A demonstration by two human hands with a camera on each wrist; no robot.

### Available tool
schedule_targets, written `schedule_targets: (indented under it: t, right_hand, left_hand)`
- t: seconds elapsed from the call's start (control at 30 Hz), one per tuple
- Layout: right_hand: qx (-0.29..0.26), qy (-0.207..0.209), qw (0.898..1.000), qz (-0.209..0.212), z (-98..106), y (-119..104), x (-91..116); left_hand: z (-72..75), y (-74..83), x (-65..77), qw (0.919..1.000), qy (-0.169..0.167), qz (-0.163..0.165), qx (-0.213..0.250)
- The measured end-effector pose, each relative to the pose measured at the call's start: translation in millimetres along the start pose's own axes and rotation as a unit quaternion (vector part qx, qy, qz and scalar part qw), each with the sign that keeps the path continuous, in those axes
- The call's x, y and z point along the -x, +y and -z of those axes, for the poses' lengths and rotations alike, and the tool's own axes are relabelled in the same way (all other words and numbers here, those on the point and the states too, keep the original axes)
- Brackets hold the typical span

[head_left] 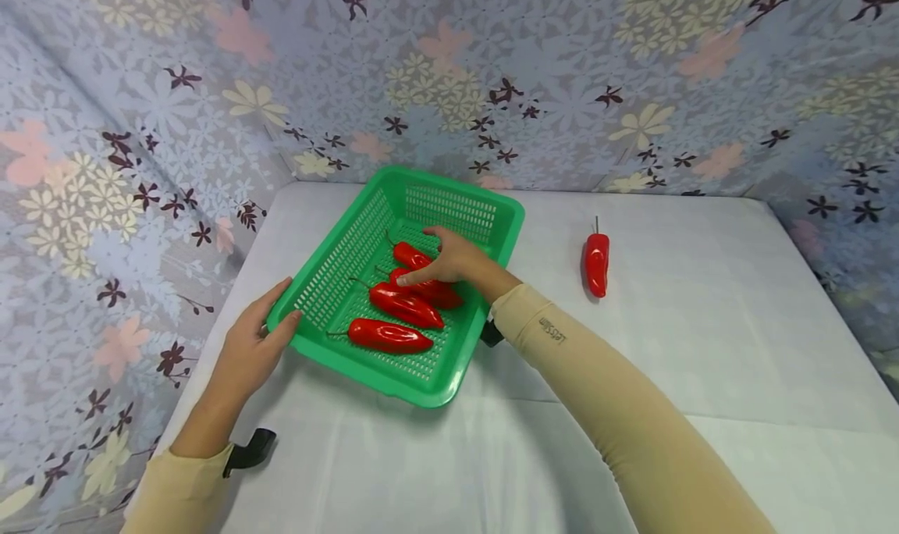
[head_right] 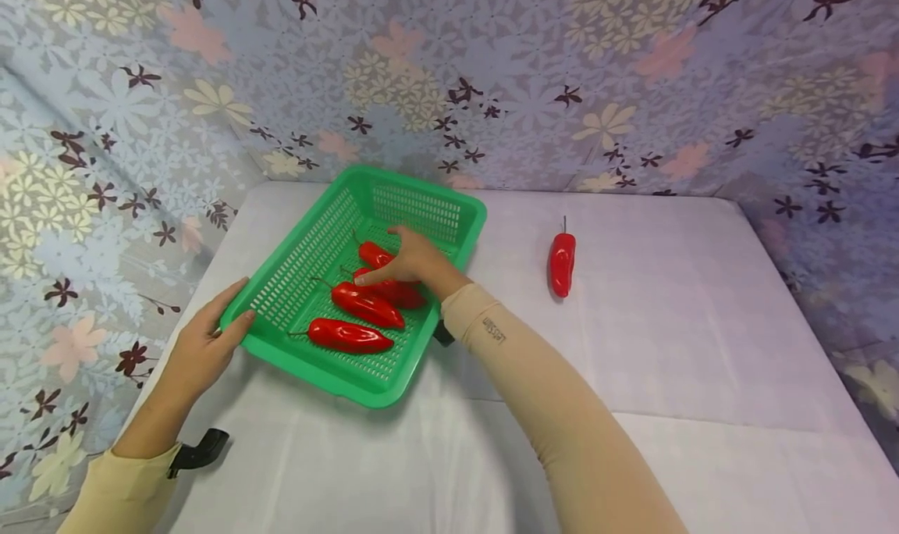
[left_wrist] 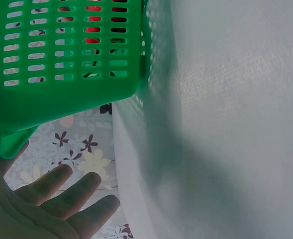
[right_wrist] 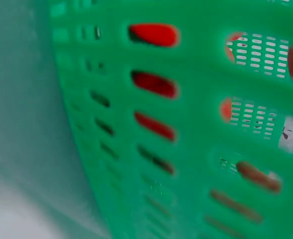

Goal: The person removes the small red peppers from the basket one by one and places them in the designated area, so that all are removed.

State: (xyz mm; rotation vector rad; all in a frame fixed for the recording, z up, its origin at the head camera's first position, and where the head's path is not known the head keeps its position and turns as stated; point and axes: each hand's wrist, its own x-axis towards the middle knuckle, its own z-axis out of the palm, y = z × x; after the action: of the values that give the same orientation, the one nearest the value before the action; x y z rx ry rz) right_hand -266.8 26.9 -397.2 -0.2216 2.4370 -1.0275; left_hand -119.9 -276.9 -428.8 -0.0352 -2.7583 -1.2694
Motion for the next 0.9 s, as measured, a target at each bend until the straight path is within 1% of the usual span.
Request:
schedule_targets:
  t: [0.07,0.13,0.5,0.57,0.7,0.77,0.9]
  right_hand:
    - [0.017,-0.013,1.000,-0.007,-1,1,-2]
    - [0.020,-0.018,1.000,-0.011,-2,2,-4]
    - [0.022,-0.019,0.999,-0.031,-3,2,-8]
    - [0.008,-0.023,0.999,-0.035,-3,3,-8]
    - [-0.041,-0.028,0.998,-0.046,-2,2,-7]
    - [-0.059,-0.022,0.997,-0.046,-2,2,-8]
    - [-0.065,0.006,0.997,-0.044,-1,3,-12]
  left_hand:
    - [-0.1,0.1,-0.1,1.0000,0.000,-0.001,0.001]
    - [0.0,0.2,-0.3,1.0000,0.001,-0.003,0.000]
    - [-0.7,-1.1,-1.1,1.0000,0.004,-0.003,-0.008]
    - [-1.2,-1.2,-1.1,1.0000,0.005,-0.004,-0.007]
    - [-1.3,-0.7,-1.3,0.9999,0.006,-0.004,-0.009]
    - [-1.2,-0.4,-1.3,0.9999,0.006,-0.003,-0.010]
    - [-0.8,-0.1,-1.0,0.9999,0.006,-0.002,-0.011]
